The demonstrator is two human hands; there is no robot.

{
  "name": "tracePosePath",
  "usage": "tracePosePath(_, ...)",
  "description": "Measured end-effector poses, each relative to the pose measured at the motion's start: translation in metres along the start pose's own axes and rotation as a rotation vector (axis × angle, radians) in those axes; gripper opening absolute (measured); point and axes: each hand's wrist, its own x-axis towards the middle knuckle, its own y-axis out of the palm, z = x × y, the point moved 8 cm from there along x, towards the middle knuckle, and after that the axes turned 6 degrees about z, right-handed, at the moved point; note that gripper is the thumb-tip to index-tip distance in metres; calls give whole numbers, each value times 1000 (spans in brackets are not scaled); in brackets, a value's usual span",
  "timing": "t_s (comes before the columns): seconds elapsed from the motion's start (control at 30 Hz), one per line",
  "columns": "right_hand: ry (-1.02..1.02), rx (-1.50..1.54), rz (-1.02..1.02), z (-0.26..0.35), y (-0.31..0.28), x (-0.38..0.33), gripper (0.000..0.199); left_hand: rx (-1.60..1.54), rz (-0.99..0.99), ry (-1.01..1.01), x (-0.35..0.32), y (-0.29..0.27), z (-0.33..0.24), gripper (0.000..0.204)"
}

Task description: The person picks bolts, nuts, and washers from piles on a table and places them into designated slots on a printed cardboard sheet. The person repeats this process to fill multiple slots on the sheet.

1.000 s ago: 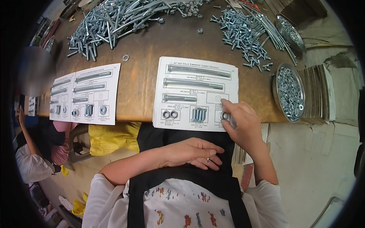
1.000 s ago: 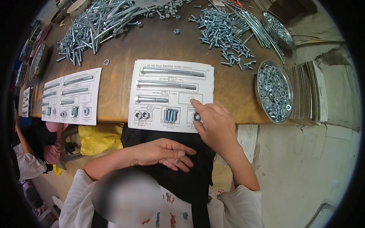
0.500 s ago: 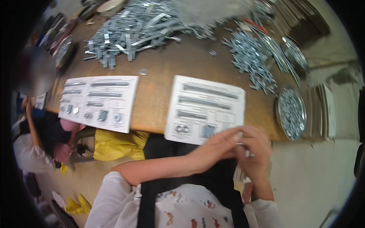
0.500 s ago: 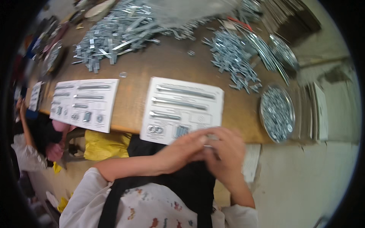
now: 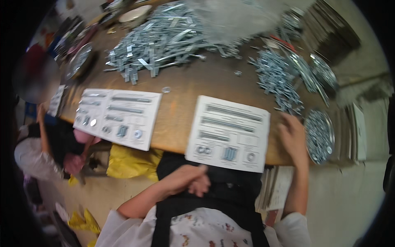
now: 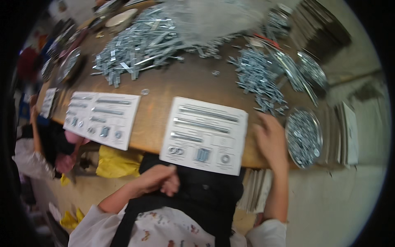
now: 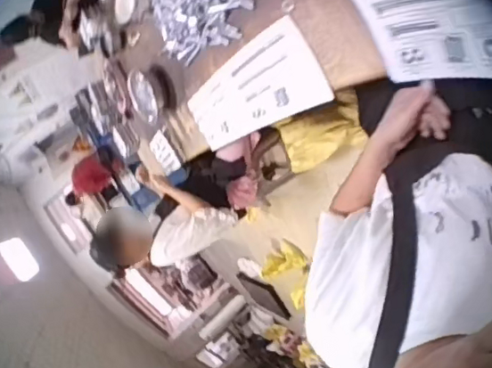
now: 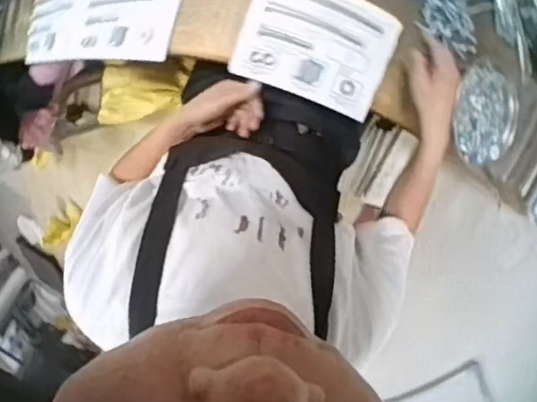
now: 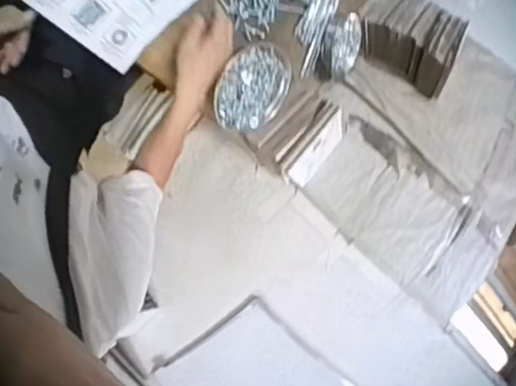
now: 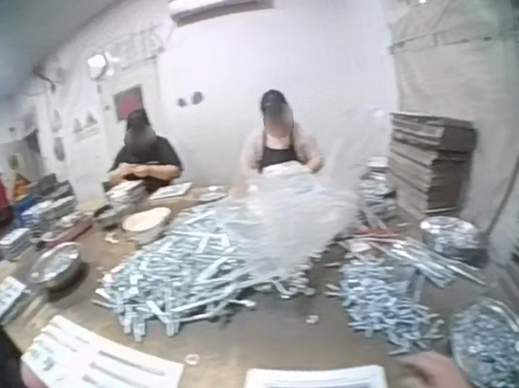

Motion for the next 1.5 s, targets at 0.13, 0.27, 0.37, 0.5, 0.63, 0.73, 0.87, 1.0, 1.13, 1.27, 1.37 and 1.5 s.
tracePosePath(0.13, 45, 47, 73, -3, 27, 28, 26, 93, -321, 122, -15, -42, 13, 51)
tracePosePath(0.27, 81, 52, 46, -14, 30, 31, 16, -2, -540, 395, -20, -57, 4, 29)
tracePosePath(0.37, 179, 171, 100, -22, 36, 30, 13, -66, -523, 412, -17, -56, 5, 18)
tracePosePath(0.5, 272, 321, 174, -32, 44, 21, 15, -129, -537, 414, -23, -61, 10, 14)
tracePosePath(0.63, 301, 357, 197, -31, 46, 12, 13, -115, -555, 425, -27, -64, 7, 15)
tracePosePath(0.73, 288, 316, 120, -21, 38, 3, 15, -3, -656, 546, -38, -56, -14, 19)
tracePosePath(0.87, 343, 254, 113, -17, 36, 0, 17, -77, -627, 465, -33, -66, -8, 25)
tracePosePath(1.0, 458, 490, 178, -39, 48, -8, 11, -176, -595, 372, -33, -56, -3, 24)
tracePosePath(1.13, 493, 579, 182, -32, 52, -12, 10, -252, -596, 359, -34, -51, -1, 24)
tracePosePath(1.27, 480, 524, 197, -43, 51, -15, 9, -244, -593, 431, -29, -53, 2, 20)
tracePosePath(1.37, 491, 508, 193, -34, 50, -12, 9, -220, -612, 505, -33, -58, 3, 18)
tracePosePath(1.5, 385, 491, 148, -22, 38, -6, 7, -5, -732, 605, -44, -61, -1, 22)
